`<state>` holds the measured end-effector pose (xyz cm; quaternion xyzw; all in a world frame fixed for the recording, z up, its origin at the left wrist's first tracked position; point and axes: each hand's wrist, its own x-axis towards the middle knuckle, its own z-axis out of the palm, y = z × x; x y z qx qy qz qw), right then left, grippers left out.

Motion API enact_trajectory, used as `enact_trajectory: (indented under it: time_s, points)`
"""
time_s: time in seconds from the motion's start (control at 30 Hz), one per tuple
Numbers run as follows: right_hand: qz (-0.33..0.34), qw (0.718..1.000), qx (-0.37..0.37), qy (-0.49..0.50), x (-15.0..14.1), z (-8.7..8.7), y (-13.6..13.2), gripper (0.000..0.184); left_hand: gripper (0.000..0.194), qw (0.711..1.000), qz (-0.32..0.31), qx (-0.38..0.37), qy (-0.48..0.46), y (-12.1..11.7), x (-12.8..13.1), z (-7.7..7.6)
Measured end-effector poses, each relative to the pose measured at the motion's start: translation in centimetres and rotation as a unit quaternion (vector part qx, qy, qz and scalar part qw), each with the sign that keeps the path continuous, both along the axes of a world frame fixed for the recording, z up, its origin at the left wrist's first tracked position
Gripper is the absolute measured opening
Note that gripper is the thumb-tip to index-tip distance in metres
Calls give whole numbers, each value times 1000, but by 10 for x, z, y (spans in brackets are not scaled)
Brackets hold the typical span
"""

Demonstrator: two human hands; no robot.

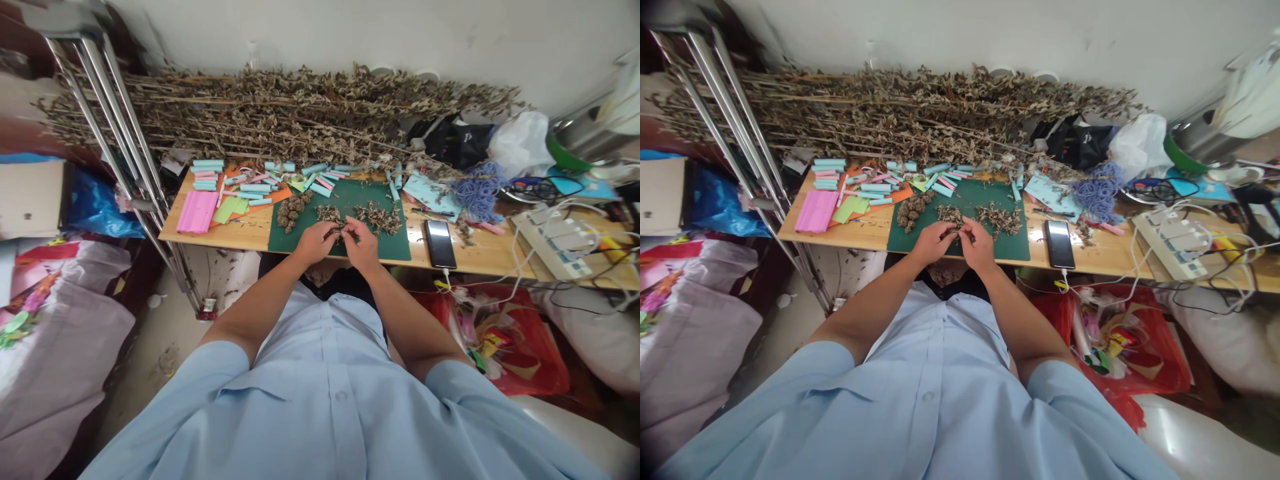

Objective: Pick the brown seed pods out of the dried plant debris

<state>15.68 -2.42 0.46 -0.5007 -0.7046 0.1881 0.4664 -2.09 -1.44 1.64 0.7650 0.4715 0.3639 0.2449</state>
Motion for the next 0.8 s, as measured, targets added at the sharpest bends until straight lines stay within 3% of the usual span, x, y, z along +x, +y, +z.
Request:
enact_trajectory:
  time_s: [0.43,0.67,0.8]
  points:
    - [32,999,-11,-12,-8,10,-3,42,17,1000,-26,-2,16,0,-3,-1]
    - [-22,999,-23,20,5,7,3,40,17,1000,-7,2,-5,2,-4,-2]
    - [-24,999,-17,34,11,12,-13,38,20,999,12,1,-37,3,-2,-3]
